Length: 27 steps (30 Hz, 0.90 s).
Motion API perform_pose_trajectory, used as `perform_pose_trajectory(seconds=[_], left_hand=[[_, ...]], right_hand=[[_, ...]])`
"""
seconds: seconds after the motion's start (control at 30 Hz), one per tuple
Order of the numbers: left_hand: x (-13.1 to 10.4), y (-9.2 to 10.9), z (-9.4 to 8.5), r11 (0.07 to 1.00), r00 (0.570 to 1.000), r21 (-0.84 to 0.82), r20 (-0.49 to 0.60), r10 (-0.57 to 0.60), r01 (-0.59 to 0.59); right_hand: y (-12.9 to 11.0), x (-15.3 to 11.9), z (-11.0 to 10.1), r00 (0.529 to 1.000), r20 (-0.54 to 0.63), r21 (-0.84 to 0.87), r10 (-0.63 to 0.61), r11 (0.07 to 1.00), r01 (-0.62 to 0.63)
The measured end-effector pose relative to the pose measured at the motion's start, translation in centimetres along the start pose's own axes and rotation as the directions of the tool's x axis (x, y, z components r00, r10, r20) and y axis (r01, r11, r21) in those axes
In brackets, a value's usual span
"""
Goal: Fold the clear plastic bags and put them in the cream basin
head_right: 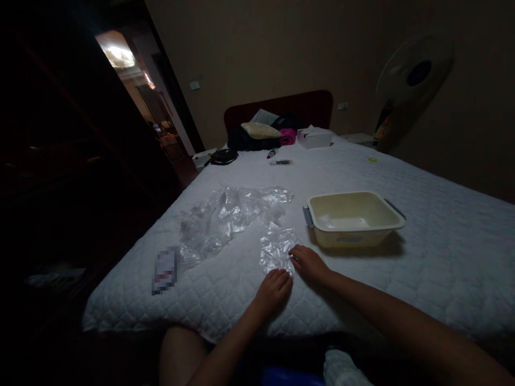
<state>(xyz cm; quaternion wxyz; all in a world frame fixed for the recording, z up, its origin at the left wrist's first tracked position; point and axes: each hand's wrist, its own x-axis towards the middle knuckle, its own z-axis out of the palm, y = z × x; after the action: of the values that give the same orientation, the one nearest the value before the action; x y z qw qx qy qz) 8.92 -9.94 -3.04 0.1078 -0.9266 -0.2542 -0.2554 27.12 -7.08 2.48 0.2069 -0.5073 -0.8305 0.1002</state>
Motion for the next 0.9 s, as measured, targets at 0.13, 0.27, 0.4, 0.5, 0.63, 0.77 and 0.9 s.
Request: perform_pose_trajectory(seconds=[0.13,0.27,0.4,0.5,0.63,0.77,0.9], left_hand=[[0.0,0.0,0.0,1.000,1.000,0.012,0.006,0.009,-0.009],[0.0,0.0,-0.1,1.000,1.000,0.019,0.000,0.006,-0.006],[-0.2,0.1,0.1,0.999,0.999,0.044,-0.049,-0.012,0.014],[-0.4,0.0,0.6,0.998,0.998,0.063,-0.066,-0.010,0.015],[-0.5,0.0,0.9,0.997,0.998,0.059,-0.031,-0.045,0.047],[-0.4,0.0,0.9,0.998,0.998,0.015,-0.025,-0.065,0.065],[-0.4,0.0,0.7,0.998,0.998,0.022,-0.028,-0.058,0.059]], right_hand=[[0.2,0.1,0.4,1.000,0.006,-0.042,0.001,0.999,-0.001],[0.3,0.3,0.6,1.000,-0.003,-0.067,0.007,0.998,-0.007],[0.0,0.6,0.4,1.000,0.010,-0.054,0.016,0.998,-0.015],[-0.3,0.6,0.2,1.000,0.029,-0.050,-0.001,0.999,0.002],[-0.6,0.7,0.0,0.996,0.090,-0.087,-0.018,0.996,0.026],[-0.6,1.0,-0.1,0.999,0.035,-0.054,-0.024,0.998,0.026],[-0.2,0.8,0.0,1.000,-0.018,-0.054,-0.024,0.998,0.023]])
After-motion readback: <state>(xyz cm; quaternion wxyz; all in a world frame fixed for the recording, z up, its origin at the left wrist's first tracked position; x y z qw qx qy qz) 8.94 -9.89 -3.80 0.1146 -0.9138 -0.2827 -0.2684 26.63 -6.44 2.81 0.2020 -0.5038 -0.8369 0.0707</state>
